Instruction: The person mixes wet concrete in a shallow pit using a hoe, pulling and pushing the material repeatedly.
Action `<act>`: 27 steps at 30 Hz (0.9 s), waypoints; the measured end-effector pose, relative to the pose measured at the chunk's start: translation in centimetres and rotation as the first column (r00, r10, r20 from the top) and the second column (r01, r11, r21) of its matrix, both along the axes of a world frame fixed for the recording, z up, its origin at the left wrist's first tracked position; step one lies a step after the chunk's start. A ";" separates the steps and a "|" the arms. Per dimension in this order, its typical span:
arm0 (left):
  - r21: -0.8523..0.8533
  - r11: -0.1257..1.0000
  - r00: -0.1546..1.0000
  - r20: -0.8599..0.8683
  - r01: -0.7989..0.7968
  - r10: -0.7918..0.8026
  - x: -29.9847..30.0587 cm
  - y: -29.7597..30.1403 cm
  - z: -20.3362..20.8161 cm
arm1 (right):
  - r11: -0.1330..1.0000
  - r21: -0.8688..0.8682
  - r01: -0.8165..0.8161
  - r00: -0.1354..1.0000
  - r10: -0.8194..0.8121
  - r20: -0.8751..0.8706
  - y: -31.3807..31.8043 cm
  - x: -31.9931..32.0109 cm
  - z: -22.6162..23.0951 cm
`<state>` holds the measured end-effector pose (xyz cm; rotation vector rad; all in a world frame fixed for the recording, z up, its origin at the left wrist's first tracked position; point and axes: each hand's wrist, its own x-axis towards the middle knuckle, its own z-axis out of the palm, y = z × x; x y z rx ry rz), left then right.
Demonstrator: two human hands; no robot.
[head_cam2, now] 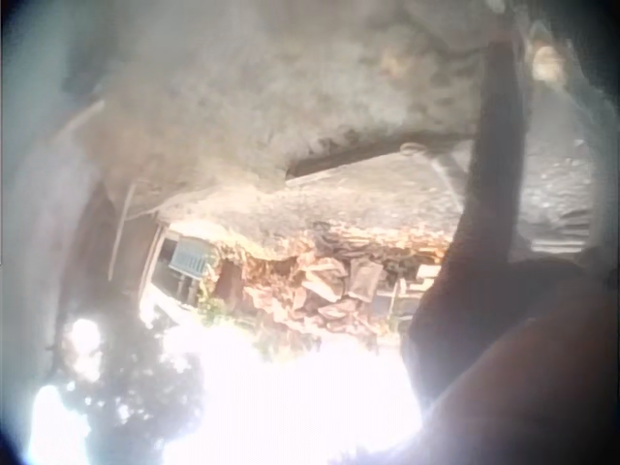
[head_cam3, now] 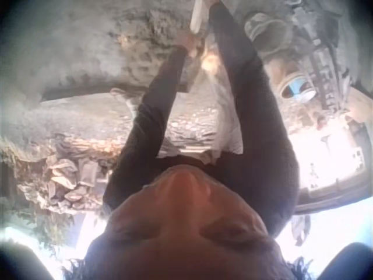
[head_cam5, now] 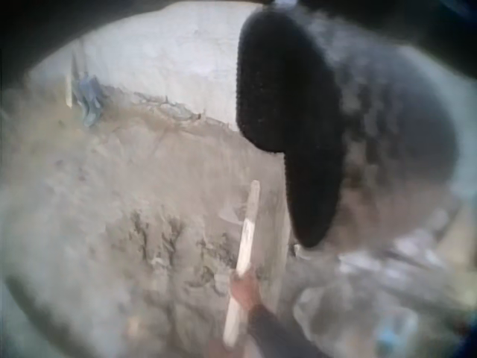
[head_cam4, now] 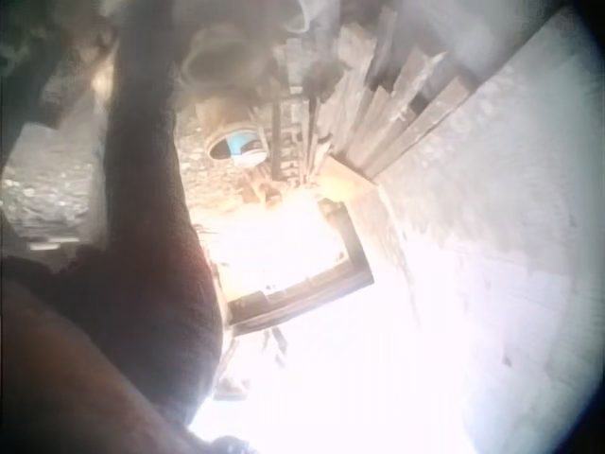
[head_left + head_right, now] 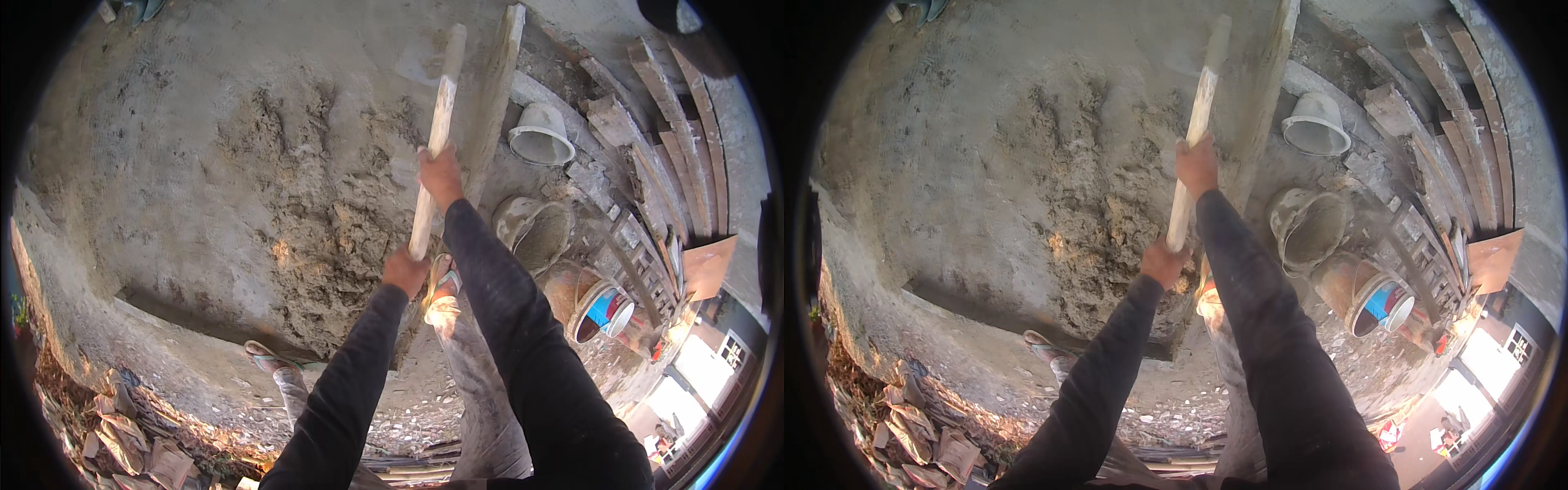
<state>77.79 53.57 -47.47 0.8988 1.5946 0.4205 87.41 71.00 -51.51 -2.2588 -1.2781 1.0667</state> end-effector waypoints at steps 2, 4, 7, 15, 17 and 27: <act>0.004 1.000 0.996 0.083 -0.021 0.021 -0.8 9.7 -4.0 | 0.997 -0.061 -0.041 0.995 0.036 -0.088 7.6 -1.5 -1.6; -0.169 0.983 0.964 0.240 -0.074 0.114 0.8 14.7 -3.0 | 0.996 -0.070 -0.059 0.998 0.057 -0.039 12.0 -0.3 -2.8; -0.257 0.959 0.921 0.333 -0.120 0.205 0.7 12.7 -4.4 | 0.994 -0.101 -0.038 0.999 0.033 -0.043 11.3 -1.7 -3.9; -0.461 0.867 0.848 0.368 -0.191 0.382 -3.2 -3.5 1.0 | 0.965 -0.259 -0.051 0.981 0.097 0.167 -0.8 -6.0 -2.4; -0.553 0.828 0.822 0.424 -0.098 0.380 -6.3 -6.9 2.4 | 0.953 -0.295 -0.075 0.970 0.138 0.200 -4.8 -8.9 -0.9; -0.585 0.799 0.989 0.130 0.139 -0.077 -19.4 -30.4 14.0 | 0.921 -0.384 0.072 0.991 -0.021 0.133 -34.2 -17.0 4.0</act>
